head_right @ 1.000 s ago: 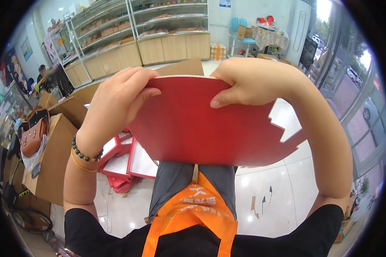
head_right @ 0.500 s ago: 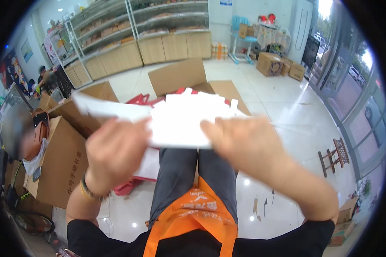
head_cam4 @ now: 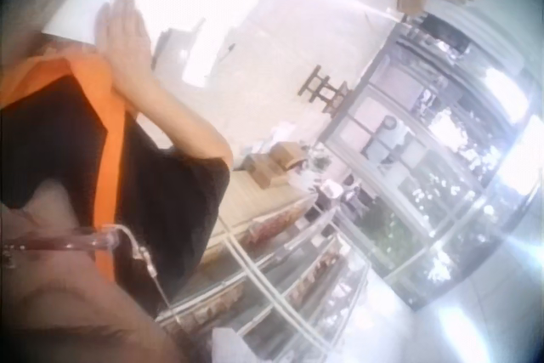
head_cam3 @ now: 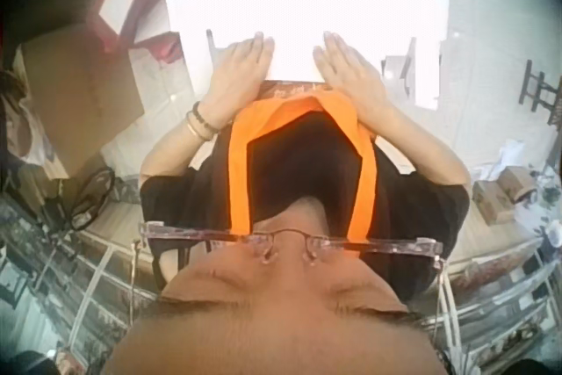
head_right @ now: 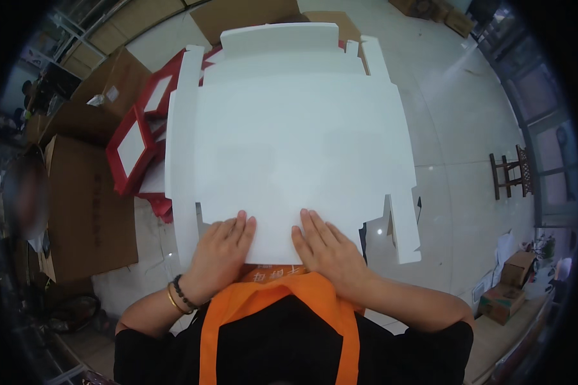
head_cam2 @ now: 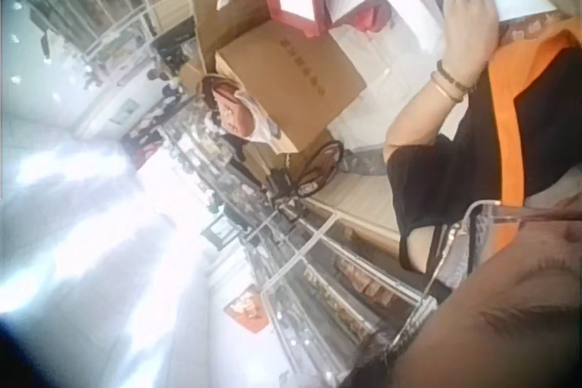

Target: The person assembles red and white cardboard boxes by folding and interlocking the pieces. They repeatedly pick up flat components, fold the sides, and snap them together to form box shapes.

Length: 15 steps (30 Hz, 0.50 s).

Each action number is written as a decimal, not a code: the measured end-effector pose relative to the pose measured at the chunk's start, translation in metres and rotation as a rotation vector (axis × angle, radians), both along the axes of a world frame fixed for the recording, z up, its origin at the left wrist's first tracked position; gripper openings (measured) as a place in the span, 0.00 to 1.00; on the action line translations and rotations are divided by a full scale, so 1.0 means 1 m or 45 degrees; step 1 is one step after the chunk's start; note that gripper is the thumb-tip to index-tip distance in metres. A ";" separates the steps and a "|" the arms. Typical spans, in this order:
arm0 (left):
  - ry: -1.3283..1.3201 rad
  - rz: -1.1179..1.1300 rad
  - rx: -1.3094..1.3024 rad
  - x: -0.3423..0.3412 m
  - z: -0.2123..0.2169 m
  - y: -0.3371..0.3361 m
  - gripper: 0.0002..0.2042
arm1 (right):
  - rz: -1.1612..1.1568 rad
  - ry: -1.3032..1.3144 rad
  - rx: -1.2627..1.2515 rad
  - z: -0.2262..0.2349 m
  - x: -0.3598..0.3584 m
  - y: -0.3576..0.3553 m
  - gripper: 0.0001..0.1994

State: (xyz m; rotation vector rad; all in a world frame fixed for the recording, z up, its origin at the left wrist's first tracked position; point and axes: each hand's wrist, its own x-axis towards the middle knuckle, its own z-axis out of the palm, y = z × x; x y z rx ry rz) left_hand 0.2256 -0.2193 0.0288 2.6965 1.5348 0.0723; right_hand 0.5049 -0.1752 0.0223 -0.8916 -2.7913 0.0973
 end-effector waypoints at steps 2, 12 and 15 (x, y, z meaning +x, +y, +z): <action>-0.080 -0.006 -0.179 -0.001 0.013 0.012 0.24 | 0.036 -0.070 -0.146 0.004 0.000 0.012 0.22; -0.167 0.079 -1.721 -0.044 0.062 0.218 0.17 | 0.011 -0.263 -1.962 0.062 -0.035 0.219 0.18; -0.400 0.206 -1.860 -0.049 0.036 0.250 0.18 | -0.095 -0.314 -2.034 0.040 -0.040 0.252 0.22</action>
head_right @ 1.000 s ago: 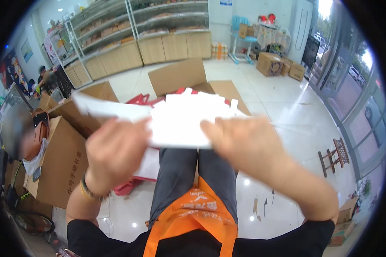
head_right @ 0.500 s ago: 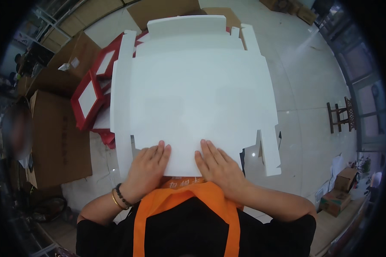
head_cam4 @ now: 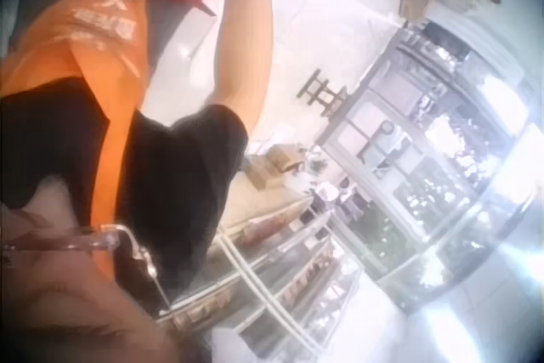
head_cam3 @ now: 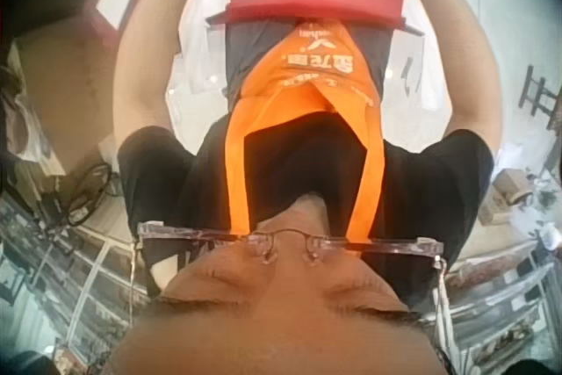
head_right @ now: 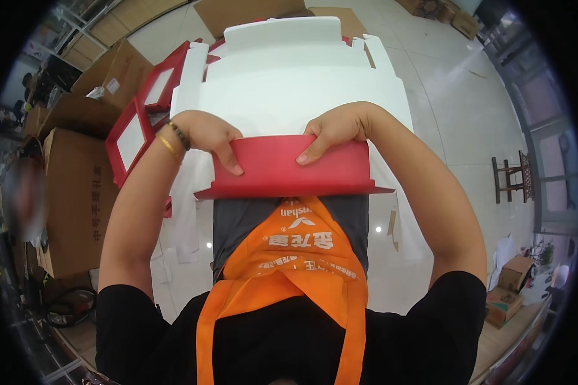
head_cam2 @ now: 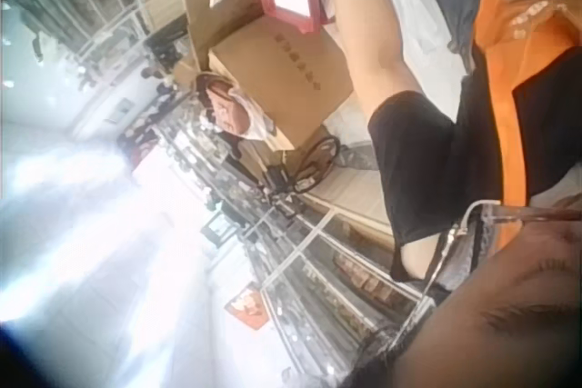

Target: The person assembles red and white cardboard boxes by folding and interlocking the pieces. They repeatedly pick up flat components, fold the sides, and snap them together to form box shapes.

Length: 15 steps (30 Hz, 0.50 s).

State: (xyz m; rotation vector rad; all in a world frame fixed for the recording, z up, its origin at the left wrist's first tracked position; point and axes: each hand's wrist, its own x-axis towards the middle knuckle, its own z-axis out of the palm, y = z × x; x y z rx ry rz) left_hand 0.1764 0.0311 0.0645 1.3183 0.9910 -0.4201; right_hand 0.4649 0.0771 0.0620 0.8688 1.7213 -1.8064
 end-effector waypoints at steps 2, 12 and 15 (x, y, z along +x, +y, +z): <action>0.006 0.132 -0.129 -0.002 -0.014 0.012 0.18 | -0.028 -0.024 -0.048 -0.010 -0.004 0.012 0.23; -0.015 -0.145 0.032 0.005 -0.012 -0.014 0.19 | 0.184 -0.053 0.203 -0.003 -0.004 -0.012 0.19; 0.028 -0.131 0.111 0.012 0.003 -0.057 0.20 | 0.250 0.154 0.476 -0.001 0.007 -0.052 0.16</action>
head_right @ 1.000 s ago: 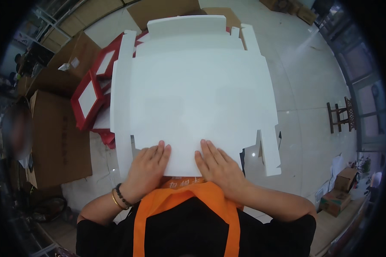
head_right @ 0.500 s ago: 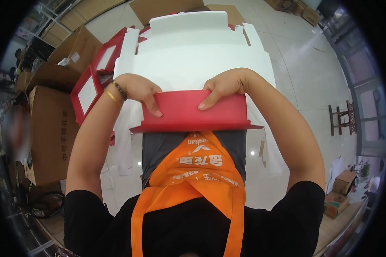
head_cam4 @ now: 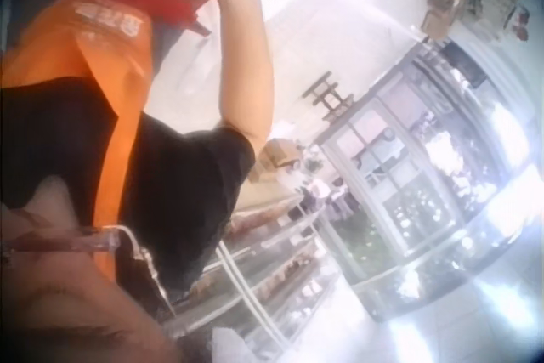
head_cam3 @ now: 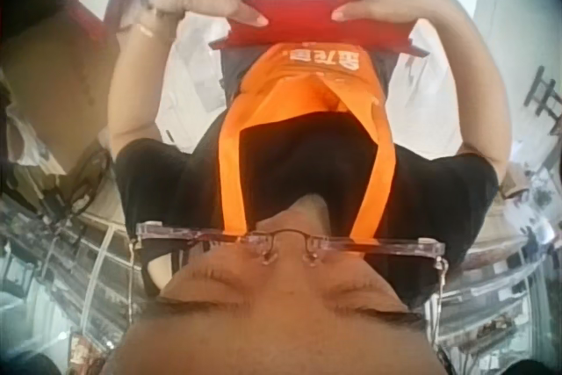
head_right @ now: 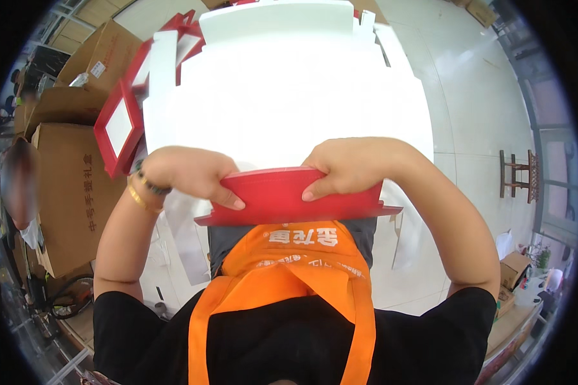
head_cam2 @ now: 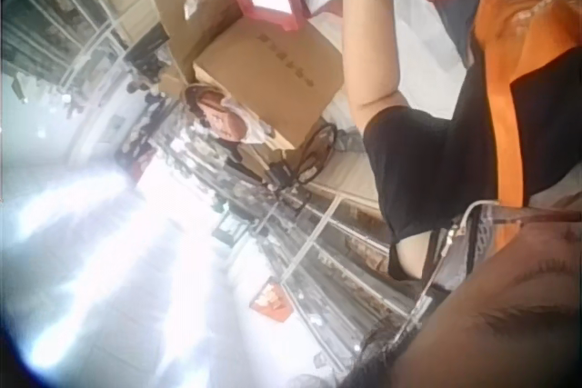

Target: The person assembles red and white cardboard boxes by folding and interlocking the pieces. They repeatedly pick up flat components, fold the sides, and snap them together to form box shapes.

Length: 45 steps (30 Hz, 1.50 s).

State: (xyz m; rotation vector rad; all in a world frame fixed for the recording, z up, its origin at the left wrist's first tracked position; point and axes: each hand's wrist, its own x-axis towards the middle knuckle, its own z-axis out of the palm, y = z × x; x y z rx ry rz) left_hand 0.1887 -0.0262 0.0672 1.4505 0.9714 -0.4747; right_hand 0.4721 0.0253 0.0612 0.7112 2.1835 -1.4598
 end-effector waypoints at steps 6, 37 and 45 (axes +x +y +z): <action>-0.164 0.140 0.444 0.010 0.020 -0.062 0.18 | 0.001 0.260 0.729 0.034 0.013 -0.075 0.13; 0.038 0.189 1.329 0.017 -0.020 -0.099 0.25 | -0.443 0.319 1.430 -0.038 0.018 -0.160 0.43; 0.237 -0.007 1.789 0.045 -0.017 -0.137 0.45 | -0.531 0.406 1.363 -0.033 0.016 -0.147 0.35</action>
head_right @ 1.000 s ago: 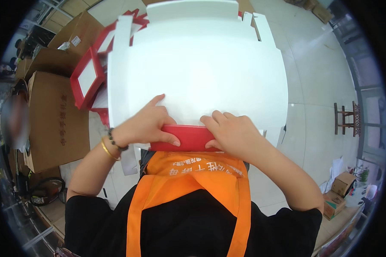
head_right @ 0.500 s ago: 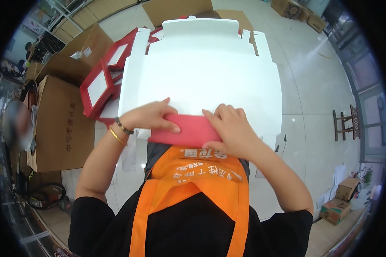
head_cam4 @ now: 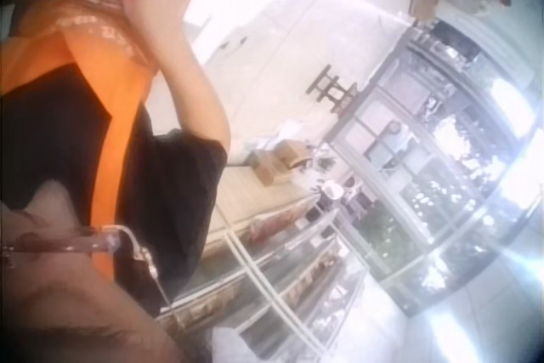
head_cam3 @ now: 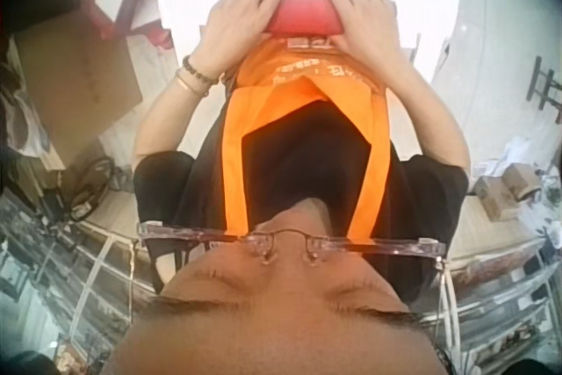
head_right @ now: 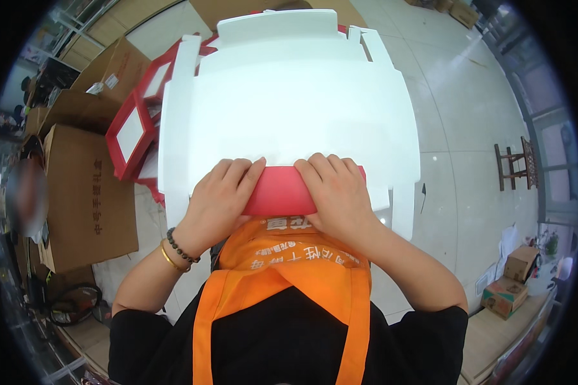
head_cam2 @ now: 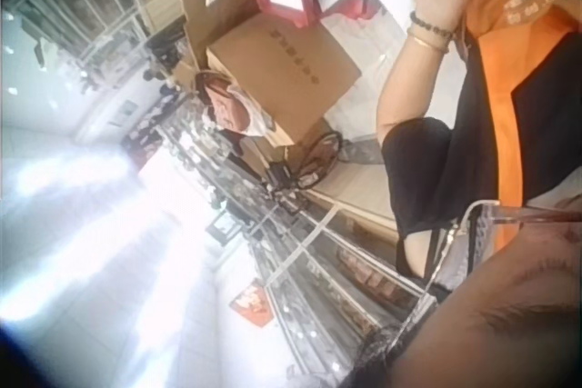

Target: The person assembles red and white cardboard boxes by folding and interlocking the pieces. They repeatedly pick up flat components, fold the sides, and snap them together to form box shapes.

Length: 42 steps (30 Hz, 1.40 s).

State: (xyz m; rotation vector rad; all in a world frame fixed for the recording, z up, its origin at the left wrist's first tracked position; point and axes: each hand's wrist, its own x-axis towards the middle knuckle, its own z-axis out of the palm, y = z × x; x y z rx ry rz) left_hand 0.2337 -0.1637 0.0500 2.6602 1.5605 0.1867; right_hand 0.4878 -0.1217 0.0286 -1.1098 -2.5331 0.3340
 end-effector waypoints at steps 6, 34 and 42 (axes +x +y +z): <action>-0.049 0.023 -0.104 -0.002 -0.012 -0.004 0.42 | 0.045 -0.080 -0.005 -0.001 0.007 0.004 0.33; -0.010 -0.034 0.078 0.002 -0.062 -0.024 0.38 | -0.026 -0.125 0.228 -0.048 0.003 -0.008 0.31; -0.460 0.160 0.031 0.013 -0.033 -0.012 0.37 | 0.037 0.184 -0.189 -0.011 0.014 0.009 0.27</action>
